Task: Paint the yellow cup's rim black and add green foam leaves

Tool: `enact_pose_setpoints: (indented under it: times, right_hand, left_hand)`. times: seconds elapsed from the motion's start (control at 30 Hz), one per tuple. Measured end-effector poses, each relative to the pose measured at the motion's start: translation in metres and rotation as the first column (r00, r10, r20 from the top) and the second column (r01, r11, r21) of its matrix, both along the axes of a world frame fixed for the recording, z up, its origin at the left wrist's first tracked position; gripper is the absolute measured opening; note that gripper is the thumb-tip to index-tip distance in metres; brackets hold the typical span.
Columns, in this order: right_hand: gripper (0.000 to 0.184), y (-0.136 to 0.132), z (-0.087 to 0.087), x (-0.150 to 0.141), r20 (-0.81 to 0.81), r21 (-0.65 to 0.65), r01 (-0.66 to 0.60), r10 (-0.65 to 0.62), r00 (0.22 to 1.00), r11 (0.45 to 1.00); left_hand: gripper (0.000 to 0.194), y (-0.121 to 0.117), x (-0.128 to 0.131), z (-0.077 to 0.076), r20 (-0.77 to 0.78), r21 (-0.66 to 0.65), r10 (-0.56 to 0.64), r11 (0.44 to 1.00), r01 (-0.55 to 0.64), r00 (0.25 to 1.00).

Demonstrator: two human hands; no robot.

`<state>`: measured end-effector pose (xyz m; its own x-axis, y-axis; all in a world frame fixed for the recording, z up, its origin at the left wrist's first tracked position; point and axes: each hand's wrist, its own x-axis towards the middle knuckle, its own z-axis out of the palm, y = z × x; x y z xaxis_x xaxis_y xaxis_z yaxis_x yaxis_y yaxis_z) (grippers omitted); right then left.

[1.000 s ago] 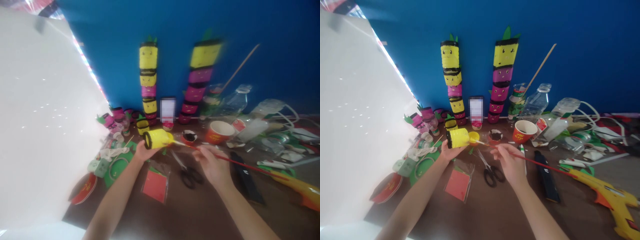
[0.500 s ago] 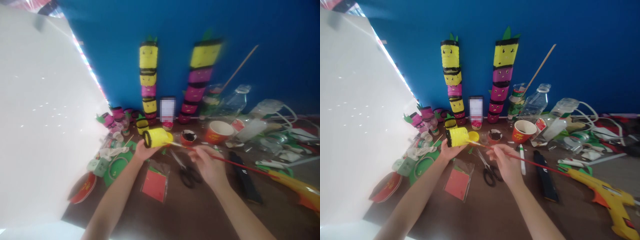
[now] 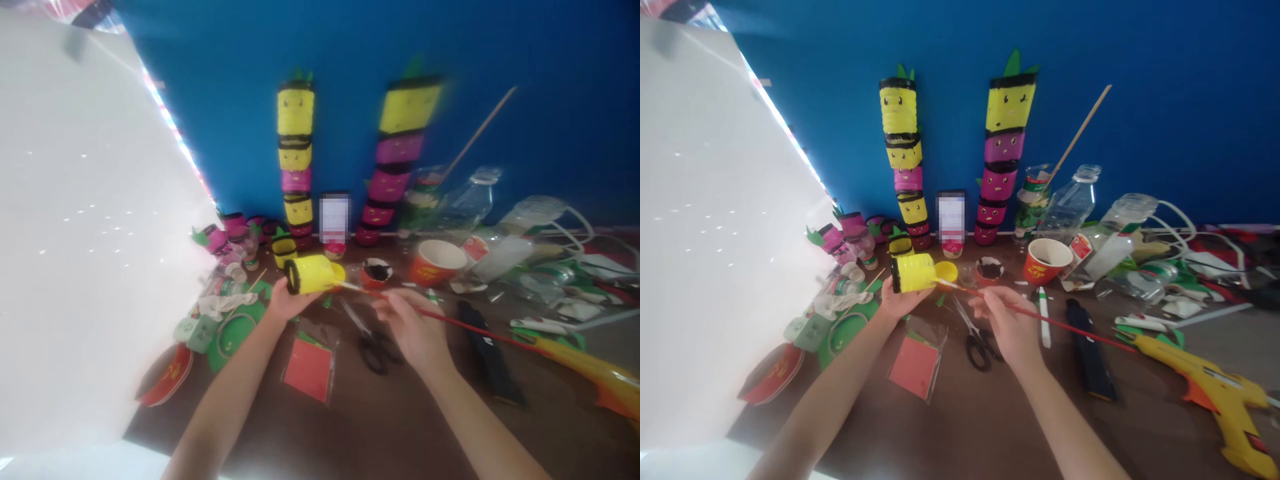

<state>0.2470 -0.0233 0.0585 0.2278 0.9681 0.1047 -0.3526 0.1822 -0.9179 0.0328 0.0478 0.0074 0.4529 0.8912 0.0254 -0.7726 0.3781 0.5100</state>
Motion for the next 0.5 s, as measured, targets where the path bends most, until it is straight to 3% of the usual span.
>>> enact_pose_setpoints:
  times: [0.17,0.5]
  right_hand:
    - [0.010,0.0014,-0.0009,0.0036,-0.031,-0.006,0.042,-0.042,0.999,0.999]
    - [0.012,0.0011,0.0012,0.0062,-0.046,-0.008,-0.080,0.080,0.996,0.997]
  left_hand:
    - [0.068,-0.0001,0.0006,0.0016,-0.034,0.013,0.011,1.000,-0.010,0.999]
    - [0.073,-0.0009,0.0009,0.0014,-0.048,0.035,-0.025,0.999,0.027,0.999]
